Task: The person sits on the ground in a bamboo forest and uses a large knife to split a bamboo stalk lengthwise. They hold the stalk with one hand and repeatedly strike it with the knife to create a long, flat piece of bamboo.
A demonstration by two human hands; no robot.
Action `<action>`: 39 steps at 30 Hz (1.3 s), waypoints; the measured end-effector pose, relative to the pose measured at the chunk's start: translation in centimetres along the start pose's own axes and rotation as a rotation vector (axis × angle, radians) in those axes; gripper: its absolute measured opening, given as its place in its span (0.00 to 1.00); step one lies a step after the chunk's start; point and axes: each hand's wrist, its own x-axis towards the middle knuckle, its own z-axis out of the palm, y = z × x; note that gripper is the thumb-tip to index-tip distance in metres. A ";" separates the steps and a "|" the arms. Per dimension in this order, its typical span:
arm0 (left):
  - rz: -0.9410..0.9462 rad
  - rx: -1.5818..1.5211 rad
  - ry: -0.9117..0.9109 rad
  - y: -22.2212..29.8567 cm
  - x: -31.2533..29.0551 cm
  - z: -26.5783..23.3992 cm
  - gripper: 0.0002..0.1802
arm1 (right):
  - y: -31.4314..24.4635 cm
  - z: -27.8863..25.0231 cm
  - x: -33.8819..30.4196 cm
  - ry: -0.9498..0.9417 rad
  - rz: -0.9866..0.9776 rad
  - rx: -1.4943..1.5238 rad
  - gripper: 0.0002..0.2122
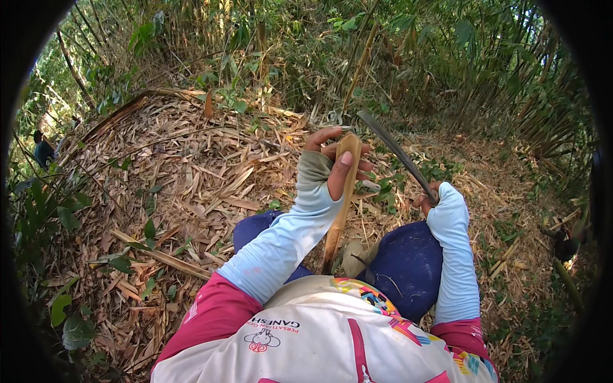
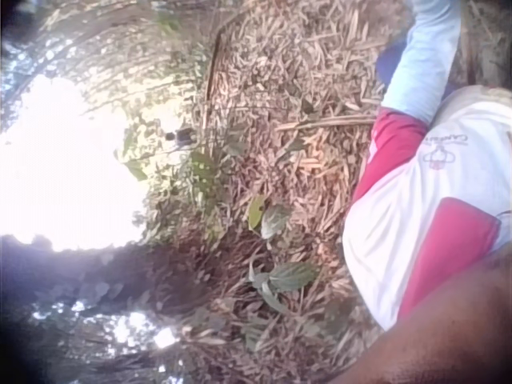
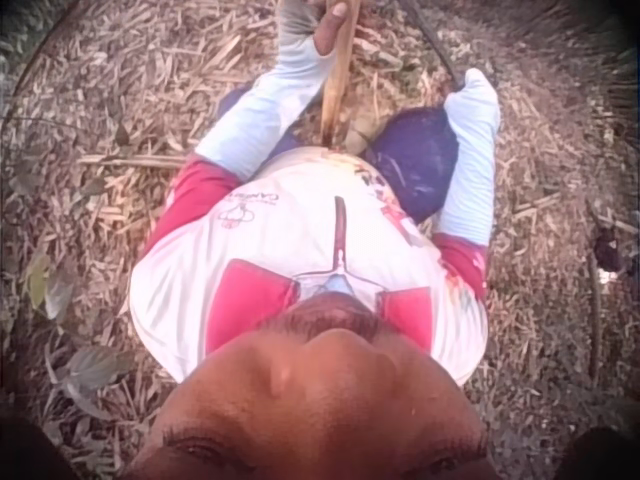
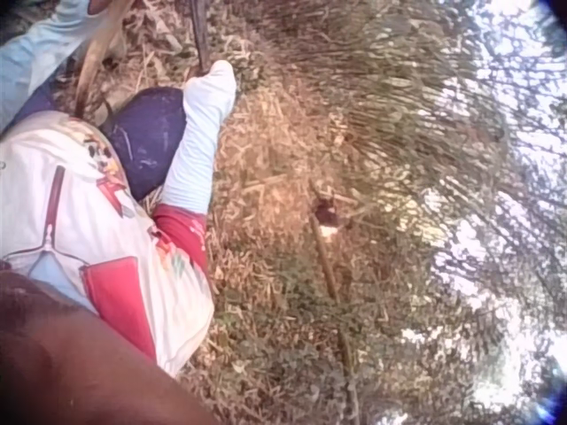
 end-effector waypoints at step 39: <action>-0.095 -0.110 -0.306 1.2 -3.7 2.0 0.23 | -13.3 -8.5 -0.8 -0.238 -0.600 -0.399 0.14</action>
